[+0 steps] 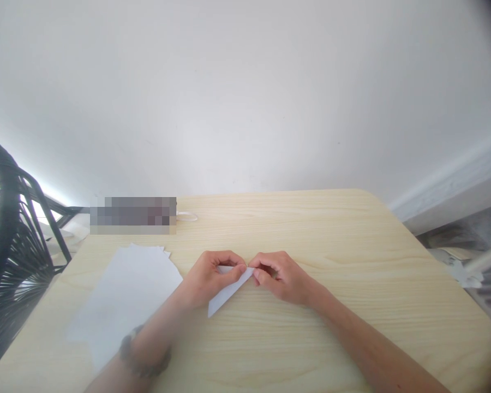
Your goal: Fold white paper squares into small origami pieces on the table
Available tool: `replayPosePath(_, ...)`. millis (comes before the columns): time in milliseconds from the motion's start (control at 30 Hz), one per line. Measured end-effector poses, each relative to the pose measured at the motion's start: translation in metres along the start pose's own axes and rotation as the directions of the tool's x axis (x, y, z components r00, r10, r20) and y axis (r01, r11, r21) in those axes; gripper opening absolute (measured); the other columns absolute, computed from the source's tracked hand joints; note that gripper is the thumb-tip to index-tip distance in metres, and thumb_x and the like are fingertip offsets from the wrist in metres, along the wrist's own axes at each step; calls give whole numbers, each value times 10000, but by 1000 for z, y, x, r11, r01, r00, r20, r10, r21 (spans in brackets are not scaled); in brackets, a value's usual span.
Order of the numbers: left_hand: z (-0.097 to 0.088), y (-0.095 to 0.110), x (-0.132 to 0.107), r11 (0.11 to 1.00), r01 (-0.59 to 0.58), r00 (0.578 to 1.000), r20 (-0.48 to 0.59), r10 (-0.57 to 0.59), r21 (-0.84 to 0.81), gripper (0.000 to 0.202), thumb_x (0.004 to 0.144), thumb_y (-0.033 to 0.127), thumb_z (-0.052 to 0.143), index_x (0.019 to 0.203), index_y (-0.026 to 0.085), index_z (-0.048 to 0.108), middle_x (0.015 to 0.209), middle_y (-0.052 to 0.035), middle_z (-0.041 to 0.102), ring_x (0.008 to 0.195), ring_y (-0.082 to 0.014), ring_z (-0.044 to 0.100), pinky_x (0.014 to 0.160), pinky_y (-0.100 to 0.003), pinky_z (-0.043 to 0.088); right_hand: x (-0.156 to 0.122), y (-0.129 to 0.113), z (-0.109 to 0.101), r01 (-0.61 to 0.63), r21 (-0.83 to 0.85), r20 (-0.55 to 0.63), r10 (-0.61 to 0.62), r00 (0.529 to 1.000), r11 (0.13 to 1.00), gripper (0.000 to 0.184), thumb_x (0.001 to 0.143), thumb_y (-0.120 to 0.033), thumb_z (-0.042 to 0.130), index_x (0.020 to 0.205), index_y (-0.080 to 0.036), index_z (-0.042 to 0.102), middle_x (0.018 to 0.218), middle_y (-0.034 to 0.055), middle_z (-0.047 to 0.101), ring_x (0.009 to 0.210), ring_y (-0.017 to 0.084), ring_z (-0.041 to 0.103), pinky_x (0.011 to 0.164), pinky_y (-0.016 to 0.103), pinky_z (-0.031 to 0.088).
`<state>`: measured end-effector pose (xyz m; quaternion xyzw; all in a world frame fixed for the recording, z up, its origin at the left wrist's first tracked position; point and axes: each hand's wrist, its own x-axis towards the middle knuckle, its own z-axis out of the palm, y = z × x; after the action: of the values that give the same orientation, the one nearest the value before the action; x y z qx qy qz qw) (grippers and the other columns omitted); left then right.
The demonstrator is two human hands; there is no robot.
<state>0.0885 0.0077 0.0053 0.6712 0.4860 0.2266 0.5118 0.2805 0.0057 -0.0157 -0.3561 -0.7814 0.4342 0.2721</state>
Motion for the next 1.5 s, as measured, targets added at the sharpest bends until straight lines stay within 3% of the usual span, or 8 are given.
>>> replayPosePath(100, 0, 0, 0, 1000, 6, 1000, -19, -6, 2, 247, 781, 348, 511, 751, 146, 650, 722, -10, 650, 668, -140, 558, 578, -202, 401, 0, -1, 0, -10, 25, 3, 10, 1000, 1000, 122, 813, -189, 437, 770, -152, 544, 616, -25, 499, 518, 68, 411, 451, 165, 309)
replayPosePath(333, 3, 1, 1, 1000, -22, 998, -64, 22, 11, 251, 785, 342, 503, 754, 143, 652, 737, -20, 651, 698, -150, 562, 615, -215, 412, 1, 2, 10, -10, -33, -125, 6, 992, 999, 176, 842, -226, 415, 715, -160, 516, 566, -34, 448, 494, 72, 372, 465, 190, 304)
replayPosePath(567, 4, -3, 0, 999, -45, 997, -63, 44, -10, 244, 786, 328, 501, 761, 132, 644, 731, -30, 643, 680, -143, 553, 585, -210, 407, -1, 1, 5, -16, -25, -41, 15, 999, 1000, 204, 855, -187, 364, 734, -167, 527, 592, -18, 497, 512, 88, 415, 490, 207, 323)
replayPosePath(800, 6, -5, 0, 998, -54, 997, -62, 53, -14, 235, 782, 325, 505, 756, 135, 640, 714, -21, 631, 657, -129, 535, 568, -205, 390, 0, 2, 8, -19, -72, -83, 13, 997, 997, 167, 837, -227, 428, 721, -172, 533, 556, -23, 469, 492, 93, 394, 454, 207, 301)
replayPosePath(1033, 5, -3, 0, 999, -34, 998, -57, 34, -13, 244, 783, 337, 503, 750, 138, 640, 703, -18, 630, 639, -128, 534, 547, -201, 388, 0, 3, 5, -22, -38, -33, 21, 999, 999, 191, 846, -193, 383, 731, -168, 533, 590, -14, 513, 500, 90, 419, 464, 204, 316)
replayPosePath(1400, 4, -1, -1, 999, -15, 999, -48, 12, -48, 224, 780, 334, 526, 784, 144, 645, 756, -24, 640, 684, -135, 541, 595, -217, 401, 2, 2, 7, -18, -2, -139, 17, 990, 1000, 179, 840, -223, 417, 685, -165, 485, 559, -40, 412, 491, 73, 349, 456, 192, 283)
replayPosePath(1500, 4, -1, 0, 981, 23, 998, -60, -35, -195, 269, 768, 342, 550, 967, 163, 582, 771, -18, 641, 632, -121, 550, 536, -208, 403, 1, 3, 4, -32, 26, -233, 37, 972, 999, 193, 847, -226, 402, 674, -167, 465, 559, -40, 404, 494, 77, 353, 464, 198, 287)
